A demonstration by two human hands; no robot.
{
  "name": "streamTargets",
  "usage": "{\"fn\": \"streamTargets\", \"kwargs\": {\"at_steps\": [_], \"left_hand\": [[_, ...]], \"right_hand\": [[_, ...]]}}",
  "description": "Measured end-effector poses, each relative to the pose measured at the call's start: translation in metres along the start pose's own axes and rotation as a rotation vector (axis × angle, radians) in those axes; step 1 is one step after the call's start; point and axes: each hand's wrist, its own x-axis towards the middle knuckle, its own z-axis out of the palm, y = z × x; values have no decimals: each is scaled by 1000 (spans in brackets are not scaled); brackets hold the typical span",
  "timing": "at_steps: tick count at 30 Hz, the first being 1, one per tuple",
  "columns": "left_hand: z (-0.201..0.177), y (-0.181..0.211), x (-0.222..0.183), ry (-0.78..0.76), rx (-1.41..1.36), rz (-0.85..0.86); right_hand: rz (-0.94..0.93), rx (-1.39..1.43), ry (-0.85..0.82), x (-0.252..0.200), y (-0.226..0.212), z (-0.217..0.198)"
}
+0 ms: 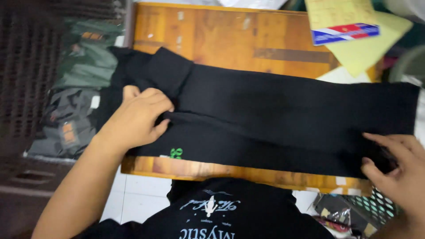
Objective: Trimming loose threads from a black t-shirt using a thread nipper and then folding the shirt on a wooden table.
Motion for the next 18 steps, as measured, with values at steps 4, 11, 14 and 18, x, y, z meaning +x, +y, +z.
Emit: {"fn": "streamTargets", "kwargs": {"at_steps": [4,11,14,18], "left_hand": [[5,-7,-10,110,-53,76],[-1,-41,-12,160,-237,-187],[12,-66,0,272,-490,-345],[14,-67,16,118,-277,-644]], "right_hand": [[-87,239,-122,52,-132,16],[-477,393,-259,122,-227,114],[-118,382,-404,139,-253,136],[233,433,-449,160,-277,152]]}}
